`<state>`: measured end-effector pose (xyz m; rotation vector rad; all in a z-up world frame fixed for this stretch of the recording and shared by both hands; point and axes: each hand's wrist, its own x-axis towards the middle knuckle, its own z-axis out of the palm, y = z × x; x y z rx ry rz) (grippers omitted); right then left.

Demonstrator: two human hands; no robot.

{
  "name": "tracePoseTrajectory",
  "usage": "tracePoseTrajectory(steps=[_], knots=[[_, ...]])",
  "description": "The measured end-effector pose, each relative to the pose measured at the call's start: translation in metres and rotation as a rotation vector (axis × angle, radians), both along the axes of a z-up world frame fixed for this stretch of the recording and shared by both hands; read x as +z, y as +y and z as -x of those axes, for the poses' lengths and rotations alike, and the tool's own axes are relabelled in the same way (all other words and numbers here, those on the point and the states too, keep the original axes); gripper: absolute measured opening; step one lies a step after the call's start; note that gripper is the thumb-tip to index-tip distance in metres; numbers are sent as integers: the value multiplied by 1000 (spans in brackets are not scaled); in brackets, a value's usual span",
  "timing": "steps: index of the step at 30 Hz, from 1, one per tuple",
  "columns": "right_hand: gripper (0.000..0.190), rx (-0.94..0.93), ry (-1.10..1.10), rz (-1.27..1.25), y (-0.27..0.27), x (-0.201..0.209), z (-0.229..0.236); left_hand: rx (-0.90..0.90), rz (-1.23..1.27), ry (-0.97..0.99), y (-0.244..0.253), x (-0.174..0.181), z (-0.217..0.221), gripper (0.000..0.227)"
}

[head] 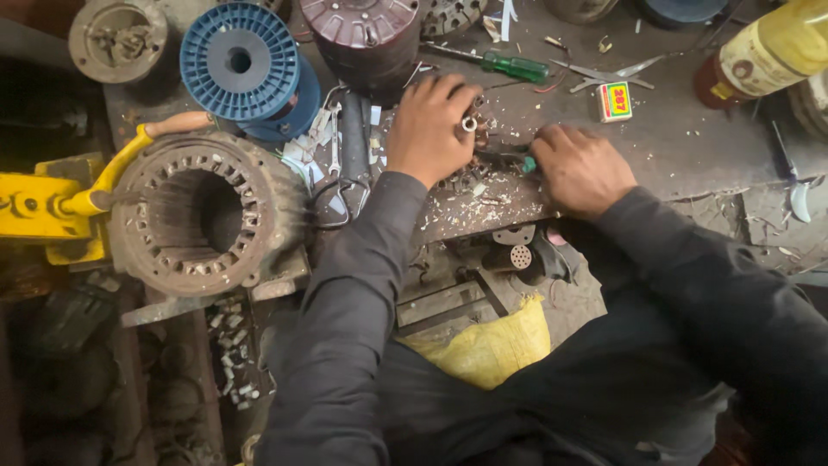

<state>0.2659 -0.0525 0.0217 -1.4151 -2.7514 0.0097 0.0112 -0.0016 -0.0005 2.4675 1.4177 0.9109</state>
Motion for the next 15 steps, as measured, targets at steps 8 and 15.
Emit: tracePoseTrajectory(steps=[8, 15], knots=[[55, -220, 10, -143, 0, 7, 14, 35, 36, -78, 2, -5, 1, 41], [41, -205, 22, -25, 13, -11, 5, 37, 2, -48, 2, -6, -3, 46]])
